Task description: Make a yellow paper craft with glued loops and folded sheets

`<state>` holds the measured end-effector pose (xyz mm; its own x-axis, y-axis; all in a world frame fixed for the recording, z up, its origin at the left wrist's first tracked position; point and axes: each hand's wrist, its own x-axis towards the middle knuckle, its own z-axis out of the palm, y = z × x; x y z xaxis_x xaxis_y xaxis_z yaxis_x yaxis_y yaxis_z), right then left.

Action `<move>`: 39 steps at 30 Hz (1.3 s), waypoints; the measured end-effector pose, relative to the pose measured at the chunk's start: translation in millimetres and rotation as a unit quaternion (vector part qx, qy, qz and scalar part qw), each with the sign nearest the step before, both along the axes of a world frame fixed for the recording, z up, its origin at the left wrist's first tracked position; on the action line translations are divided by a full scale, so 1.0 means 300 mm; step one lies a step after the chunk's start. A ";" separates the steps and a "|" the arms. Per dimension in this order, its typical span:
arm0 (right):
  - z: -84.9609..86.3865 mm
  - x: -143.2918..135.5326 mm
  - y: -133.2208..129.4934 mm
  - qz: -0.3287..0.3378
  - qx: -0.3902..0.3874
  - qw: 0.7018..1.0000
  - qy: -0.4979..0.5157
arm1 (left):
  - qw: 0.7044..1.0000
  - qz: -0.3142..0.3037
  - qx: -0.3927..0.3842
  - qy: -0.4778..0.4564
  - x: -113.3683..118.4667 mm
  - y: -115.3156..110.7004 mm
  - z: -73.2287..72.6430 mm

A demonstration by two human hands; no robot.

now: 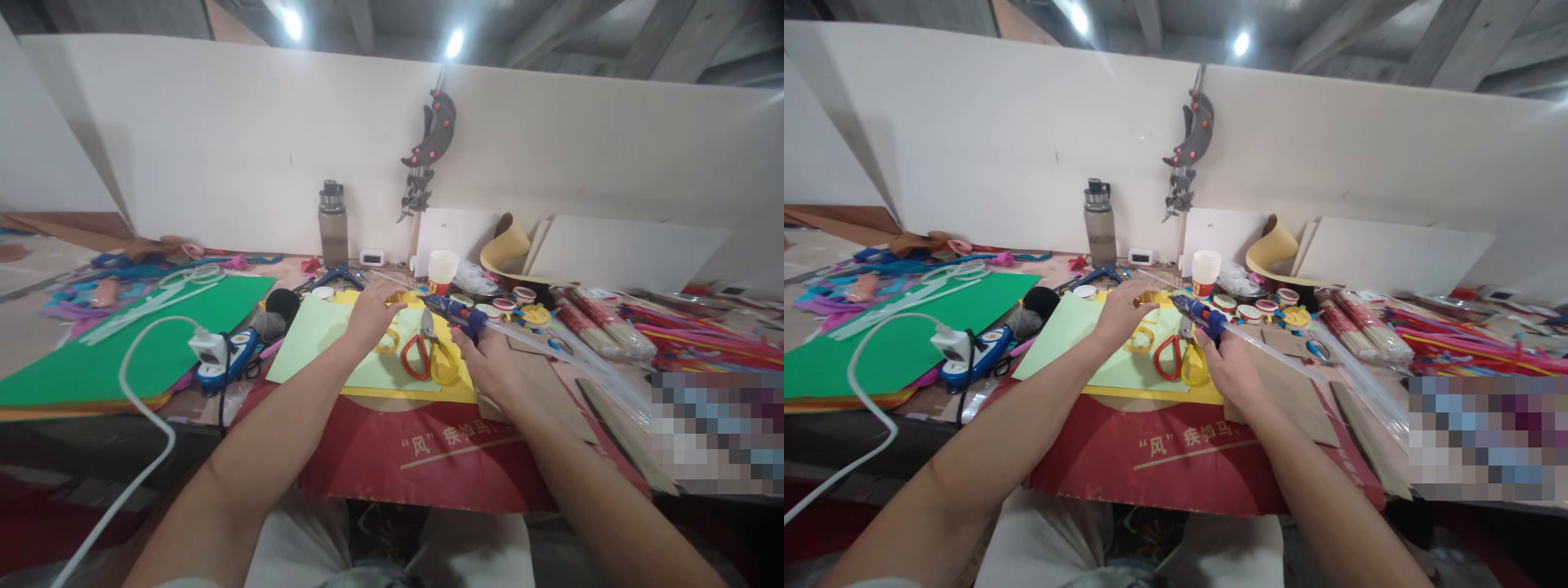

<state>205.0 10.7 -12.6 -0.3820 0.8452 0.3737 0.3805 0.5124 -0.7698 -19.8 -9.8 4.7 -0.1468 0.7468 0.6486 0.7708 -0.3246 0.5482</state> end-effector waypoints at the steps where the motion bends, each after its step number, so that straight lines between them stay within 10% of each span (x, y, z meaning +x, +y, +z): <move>1: 0.000 0.000 0.000 -0.001 -0.001 1.000 0.001 | 1.000 -0.002 0.000 0.000 0.000 0.000 0.000; 39: -0.017 0.017 0.000 -0.033 0.009 0.999 -0.018 | 0.998 -0.033 -0.001 -0.060 -0.016 0.012 -0.006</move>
